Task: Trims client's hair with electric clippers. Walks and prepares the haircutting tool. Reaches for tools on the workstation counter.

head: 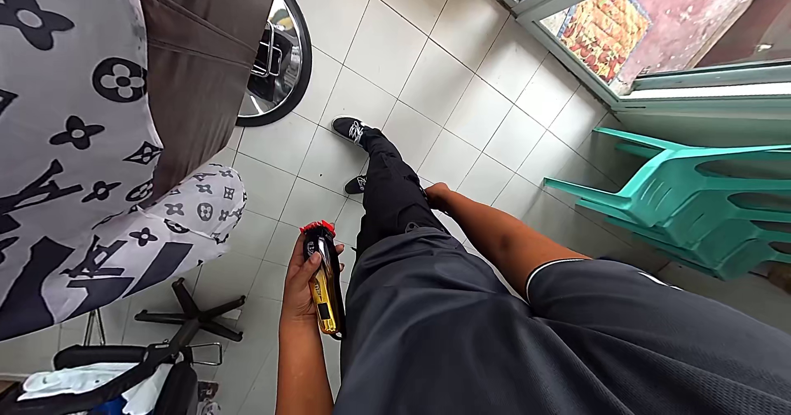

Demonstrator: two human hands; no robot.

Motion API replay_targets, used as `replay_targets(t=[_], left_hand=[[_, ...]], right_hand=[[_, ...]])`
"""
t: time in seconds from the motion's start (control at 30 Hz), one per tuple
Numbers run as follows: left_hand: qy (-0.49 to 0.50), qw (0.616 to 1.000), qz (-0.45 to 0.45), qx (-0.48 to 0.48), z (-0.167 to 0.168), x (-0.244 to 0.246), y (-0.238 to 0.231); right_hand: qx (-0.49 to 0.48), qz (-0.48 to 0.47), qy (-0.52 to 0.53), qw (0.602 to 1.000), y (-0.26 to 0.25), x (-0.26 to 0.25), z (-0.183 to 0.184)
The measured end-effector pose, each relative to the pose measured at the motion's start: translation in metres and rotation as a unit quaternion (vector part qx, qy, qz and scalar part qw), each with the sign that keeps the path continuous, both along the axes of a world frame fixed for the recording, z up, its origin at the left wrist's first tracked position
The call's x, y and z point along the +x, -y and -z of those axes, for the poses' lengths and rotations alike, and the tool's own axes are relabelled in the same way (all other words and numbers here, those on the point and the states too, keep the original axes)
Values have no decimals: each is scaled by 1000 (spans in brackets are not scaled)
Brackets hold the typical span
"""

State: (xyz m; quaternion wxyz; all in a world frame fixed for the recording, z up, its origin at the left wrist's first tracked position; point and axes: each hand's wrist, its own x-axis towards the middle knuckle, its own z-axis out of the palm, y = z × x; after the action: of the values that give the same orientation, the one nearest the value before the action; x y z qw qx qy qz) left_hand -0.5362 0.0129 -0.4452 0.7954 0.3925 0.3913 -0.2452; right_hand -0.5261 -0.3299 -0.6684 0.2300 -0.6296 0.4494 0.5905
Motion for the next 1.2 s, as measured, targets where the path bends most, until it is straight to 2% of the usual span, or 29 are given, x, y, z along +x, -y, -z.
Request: replay_targets(t=[0.13, 0.17, 0.23, 0.33, 0.43, 0.5, 0.57, 0.67, 0.73, 0.87, 1.0, 1.13, 1.2], left_hand=[[-2, 1000, -7, 6, -2, -7, -2], [-2, 1000, -14, 6, -2, -8, -3], [-7, 1000, -18, 5, -2, -12, -3], [-3, 1000, -5, 16, 1, -15, -1], [-9, 1000, -10, 19, 0, -14, 3], [-5, 1000, -13, 13, 0, -12, 5], [0, 1000, -6, 12, -1, -12, 7], [15, 1000, -4, 12, -1, -13, 6], [18, 1000, -12, 12, -3, -17, 4], [-2, 1000, -15, 22, -2, -24, 2], [-2, 1000, -12, 20, 0, -24, 3], [11, 1000, -6, 15, 0, -21, 3], [13, 1000, -6, 21, -1, -22, 2]], right_hand=[[0, 218, 42, 975, -9, 1, -14], [23, 232, 44, 971, -5, 1, -22], [102, 155, 10, 983, 12, 1, -37], [161, -51, -29, 985, 29, 4, -60], [176, -146, 14, 973, 33, 6, -53], [154, -139, 66, 976, 29, 10, -31], [124, -73, 112, 983, 23, 6, -9], [102, 138, 125, 977, 17, 2, -16], [120, 197, 78, 970, 27, -4, -31], [155, 140, -22, 978, 28, -28, -32], [79, 124, 49, 988, 13, -35, 1], [68, 126, 99, 985, 24, -11, -1], [109, 37, 64, 991, 39, -1, 4]])
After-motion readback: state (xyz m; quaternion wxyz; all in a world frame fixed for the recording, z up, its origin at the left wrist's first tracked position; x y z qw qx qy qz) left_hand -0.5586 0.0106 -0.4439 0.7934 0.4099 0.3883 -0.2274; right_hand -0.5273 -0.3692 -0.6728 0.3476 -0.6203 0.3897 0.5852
